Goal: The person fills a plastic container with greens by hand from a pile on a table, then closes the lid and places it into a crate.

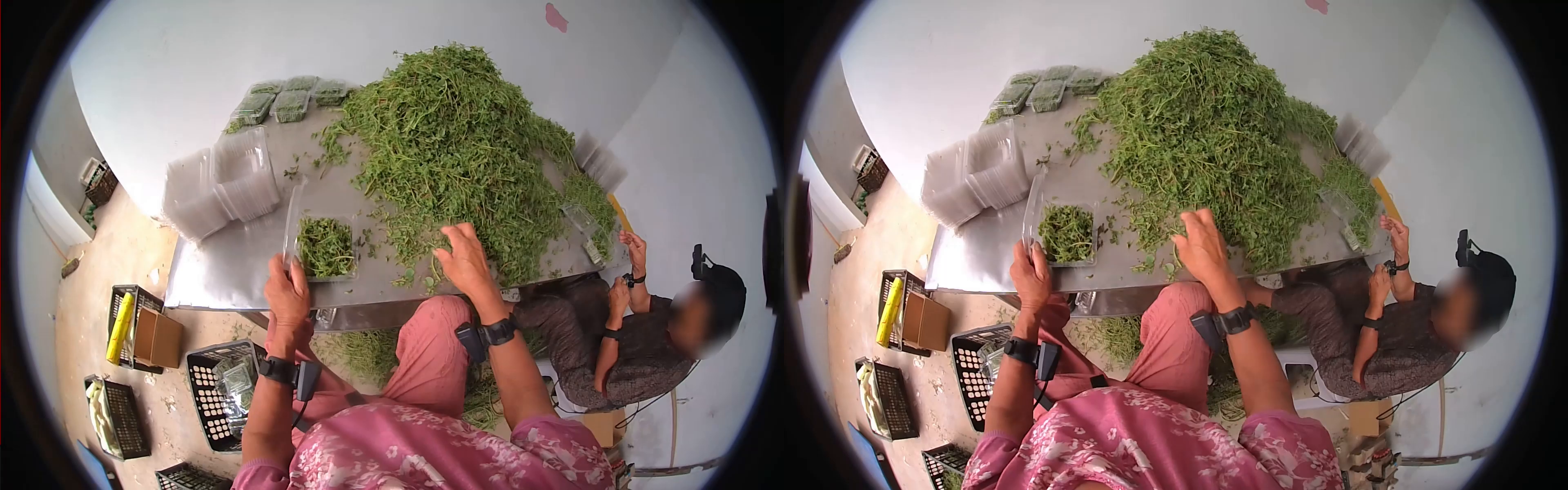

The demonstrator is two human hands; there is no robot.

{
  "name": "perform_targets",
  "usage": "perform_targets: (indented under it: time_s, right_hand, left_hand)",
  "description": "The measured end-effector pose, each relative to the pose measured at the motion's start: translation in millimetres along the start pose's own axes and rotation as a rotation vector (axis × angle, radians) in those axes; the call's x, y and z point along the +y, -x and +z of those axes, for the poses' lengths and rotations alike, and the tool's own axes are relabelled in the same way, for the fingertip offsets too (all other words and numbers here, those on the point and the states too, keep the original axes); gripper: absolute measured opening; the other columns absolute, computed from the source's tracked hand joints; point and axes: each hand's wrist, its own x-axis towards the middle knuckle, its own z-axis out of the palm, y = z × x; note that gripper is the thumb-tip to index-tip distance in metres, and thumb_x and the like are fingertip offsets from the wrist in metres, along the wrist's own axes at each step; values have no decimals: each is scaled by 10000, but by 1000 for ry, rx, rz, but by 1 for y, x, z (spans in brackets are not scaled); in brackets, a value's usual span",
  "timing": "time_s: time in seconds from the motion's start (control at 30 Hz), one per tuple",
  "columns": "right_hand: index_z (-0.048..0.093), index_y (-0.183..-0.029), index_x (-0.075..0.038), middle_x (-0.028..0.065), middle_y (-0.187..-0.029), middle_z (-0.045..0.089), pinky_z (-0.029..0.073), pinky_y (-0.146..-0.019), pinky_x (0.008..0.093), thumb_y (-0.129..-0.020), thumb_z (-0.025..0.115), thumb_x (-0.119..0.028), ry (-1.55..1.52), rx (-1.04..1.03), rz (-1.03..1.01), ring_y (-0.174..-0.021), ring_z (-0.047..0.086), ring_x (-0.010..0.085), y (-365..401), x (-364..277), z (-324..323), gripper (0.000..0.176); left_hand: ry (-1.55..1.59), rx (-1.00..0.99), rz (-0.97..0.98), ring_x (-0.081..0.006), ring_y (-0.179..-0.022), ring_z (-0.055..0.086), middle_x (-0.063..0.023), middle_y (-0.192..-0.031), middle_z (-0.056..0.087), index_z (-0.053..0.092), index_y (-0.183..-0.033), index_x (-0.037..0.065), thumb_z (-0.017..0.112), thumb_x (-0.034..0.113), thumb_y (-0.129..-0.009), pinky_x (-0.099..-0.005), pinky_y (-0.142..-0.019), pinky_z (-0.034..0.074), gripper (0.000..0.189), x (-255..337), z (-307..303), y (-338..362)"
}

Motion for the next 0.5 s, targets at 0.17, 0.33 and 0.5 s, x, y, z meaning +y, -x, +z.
perform_targets:
  time_s: [0.17, 0.33, 0.5]
  right_hand:
    - [506, -1222, 13, 198, -1159, 471, 492, -813, 464, -779, 747, -170, 186, -34, 92, -966, 579, 407, 26, 40, -14, 536]
    - [549, -1152, -9, 210, -1117, 522, 493, -778, 490, -820, 696, -144, 240, -33, 143, -954, 582, 437, 29, 55, -3, 388]
    - [583, -985, 11, 217, -929, 590, 488, -743, 482, -810, 610, -14, 123, 144, 20, -875, 591, 429, 22, 71, 4, 179]
  left_hand:
    - [-10, 0, -4, -415, -672, 625, -186, -712, 633, 520, -1065, 72, 545, 195, -930, -476, -591, 468, 185, -2, 1, 1]
    - [1, 15, 4, -407, -679, 626, -184, -728, 635, 519, -1076, 74, 550, 175, -920, -475, -598, 470, 189, -4, 2, 0]
    - [-14, 9, 17, -408, -676, 623, -180, -734, 636, 519, -1077, 75, 543, 171, -919, -474, -602, 471, 187, -5, 2, 1]
